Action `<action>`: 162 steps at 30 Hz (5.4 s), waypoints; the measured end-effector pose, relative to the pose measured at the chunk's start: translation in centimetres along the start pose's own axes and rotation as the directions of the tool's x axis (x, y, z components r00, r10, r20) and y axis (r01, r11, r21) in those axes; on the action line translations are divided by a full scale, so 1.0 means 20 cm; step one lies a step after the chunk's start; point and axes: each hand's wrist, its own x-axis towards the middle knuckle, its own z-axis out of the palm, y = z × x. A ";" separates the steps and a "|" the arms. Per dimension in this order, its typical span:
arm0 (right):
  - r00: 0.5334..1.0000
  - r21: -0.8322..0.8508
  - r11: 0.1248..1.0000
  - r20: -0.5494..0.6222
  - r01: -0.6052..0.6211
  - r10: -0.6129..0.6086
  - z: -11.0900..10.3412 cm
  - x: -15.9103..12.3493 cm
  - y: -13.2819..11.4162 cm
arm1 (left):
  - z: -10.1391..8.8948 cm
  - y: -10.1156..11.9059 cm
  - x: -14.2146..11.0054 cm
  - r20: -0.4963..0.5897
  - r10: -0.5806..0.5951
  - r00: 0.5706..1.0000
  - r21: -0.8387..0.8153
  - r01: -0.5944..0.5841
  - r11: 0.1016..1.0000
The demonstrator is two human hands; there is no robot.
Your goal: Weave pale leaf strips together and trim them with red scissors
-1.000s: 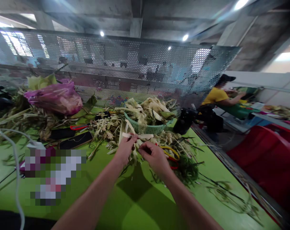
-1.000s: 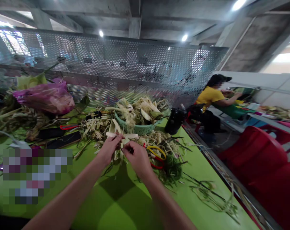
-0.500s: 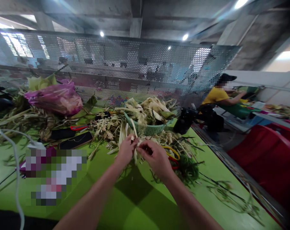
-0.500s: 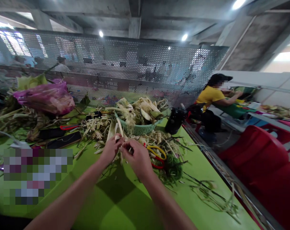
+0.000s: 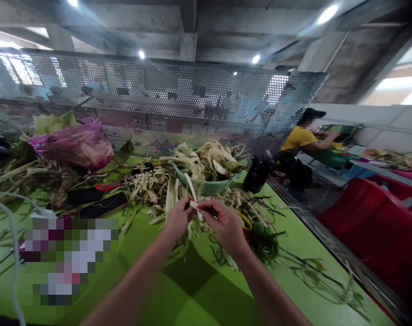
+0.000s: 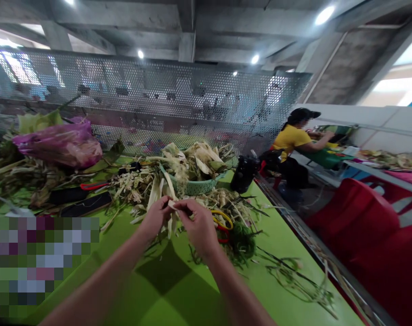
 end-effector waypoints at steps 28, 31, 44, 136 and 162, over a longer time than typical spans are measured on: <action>0.921 -0.617 0.685 0.228 0.389 -0.317 -0.04 0.00 -0.06 | 0.01 0.04 -0.01 0.205 -0.143 0.968 -0.467 0.225 0.855; 0.936 -0.564 0.748 0.176 0.350 -0.306 -0.04 0.00 -0.05 | 0.01 0.04 -0.02 0.205 -0.155 0.967 -0.432 0.231 0.872; 0.983 -0.247 0.969 -0.178 -0.009 -0.037 0.01 0.00 0.02 | 0.01 0.01 -0.02 0.186 0.017 0.982 -0.090 0.000 0.996; 0.948 0.448 0.836 0.114 -0.317 0.298 -0.08 0.04 0.04 | 0.00 0.03 -0.02 0.228 -0.170 0.959 0.145 0.140 0.980; 0.969 0.142 0.960 0.091 -0.242 0.231 -0.10 0.06 0.09 | -0.06 0.14 -0.04 0.316 0.054 0.947 0.289 -0.150 0.945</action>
